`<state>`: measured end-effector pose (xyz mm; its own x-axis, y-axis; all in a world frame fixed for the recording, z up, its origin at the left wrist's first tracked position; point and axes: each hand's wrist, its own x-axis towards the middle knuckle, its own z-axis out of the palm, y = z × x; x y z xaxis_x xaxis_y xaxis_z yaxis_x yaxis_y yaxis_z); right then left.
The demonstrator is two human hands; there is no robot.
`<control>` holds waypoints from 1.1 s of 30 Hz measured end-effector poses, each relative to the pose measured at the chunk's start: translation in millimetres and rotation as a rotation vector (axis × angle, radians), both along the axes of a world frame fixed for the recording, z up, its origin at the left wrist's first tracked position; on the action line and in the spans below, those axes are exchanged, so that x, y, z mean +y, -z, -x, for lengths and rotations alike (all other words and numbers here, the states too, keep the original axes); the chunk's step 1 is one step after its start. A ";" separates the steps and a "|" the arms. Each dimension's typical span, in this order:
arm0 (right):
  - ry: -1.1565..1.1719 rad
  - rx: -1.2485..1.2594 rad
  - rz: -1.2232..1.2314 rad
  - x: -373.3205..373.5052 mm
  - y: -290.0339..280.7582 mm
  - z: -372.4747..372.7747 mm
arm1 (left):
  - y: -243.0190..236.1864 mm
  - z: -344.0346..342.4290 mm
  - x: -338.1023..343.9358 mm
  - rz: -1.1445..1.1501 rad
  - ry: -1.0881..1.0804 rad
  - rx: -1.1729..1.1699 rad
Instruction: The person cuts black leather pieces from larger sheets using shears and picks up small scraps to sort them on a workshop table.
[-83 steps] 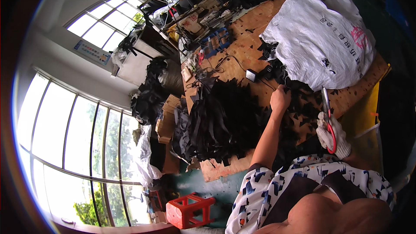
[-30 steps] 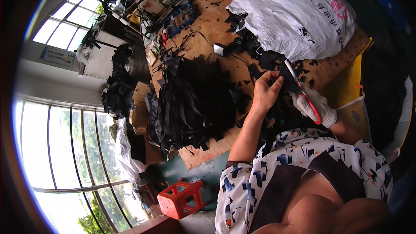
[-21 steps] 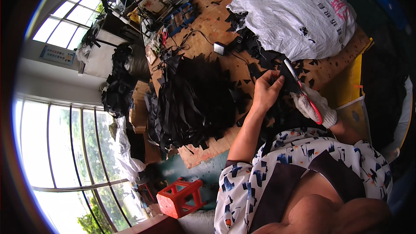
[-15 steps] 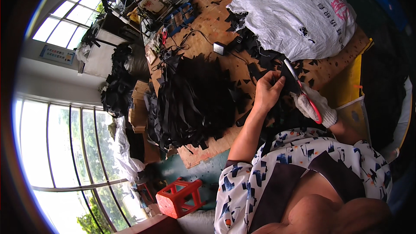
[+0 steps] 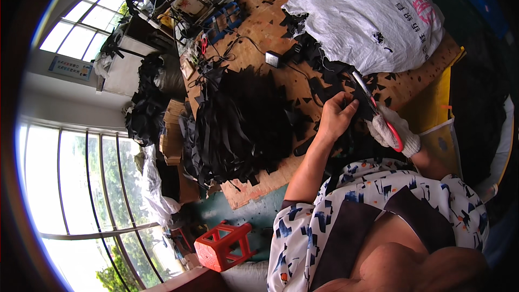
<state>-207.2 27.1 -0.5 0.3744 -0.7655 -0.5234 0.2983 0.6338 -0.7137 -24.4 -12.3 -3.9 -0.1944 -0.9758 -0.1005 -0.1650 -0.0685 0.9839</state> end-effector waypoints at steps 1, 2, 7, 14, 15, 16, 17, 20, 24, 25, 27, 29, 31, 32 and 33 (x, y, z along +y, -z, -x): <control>-0.007 -0.008 0.049 -0.5 -1.3 -3.2 | 1.6 -0.5 0.4 -0.003 -0.013 -0.007; -0.023 -0.021 0.099 -1.9 -0.1 -9.2 | 0.1 -0.3 1.1 -0.008 -0.020 0.032; -0.019 0.214 0.410 5.5 25.1 4.3 | 3.3 1.1 4.7 0.099 -0.039 0.069; -0.057 0.744 0.804 -18.3 47.2 12.5 | -10.1 3.1 22.1 0.290 -0.010 -0.027; 0.001 0.723 0.772 -16.7 57.7 11.6 | -9.8 2.5 22.6 0.337 -0.029 -0.064; 0.063 0.705 0.736 -17.1 67.6 10.9 | -10.4 1.5 22.4 0.384 -0.044 -0.099; -0.085 0.446 0.543 -25.5 56.7 13.7 | -18.3 2.6 23.0 0.382 -0.055 -0.115; -0.114 0.719 0.848 -20.3 37.2 -10.3 | -32.7 -7.5 25.5 0.303 -0.116 -0.183; -0.097 0.702 0.957 -6.7 -3.9 -37.2 | -35.3 -23.3 20.9 0.447 -0.193 -0.043; 0.021 0.540 0.862 -4.2 -2.7 -43.3 | -46.4 -30.3 19.3 0.419 -0.206 -0.037; 0.035 0.423 0.740 -3.3 -4.4 -30.2 | -65.3 -35.6 8.7 0.528 -0.231 0.116; -0.115 0.230 0.596 -12.5 -3.7 -21.5 | -115.0 -59.1 16.3 0.444 -0.214 0.229; 0.203 -0.279 0.136 -24.5 46.6 4.0 | -145.6 -77.8 16.1 0.556 -0.219 0.260; 0.487 -0.789 -0.326 -25.9 51.1 7.2 | -164.7 -85.6 20.7 0.543 -0.229 0.268; 0.280 -1.002 -0.125 -24.1 77.9 17.3 | -182.4 -91.7 28.9 0.539 -0.219 0.333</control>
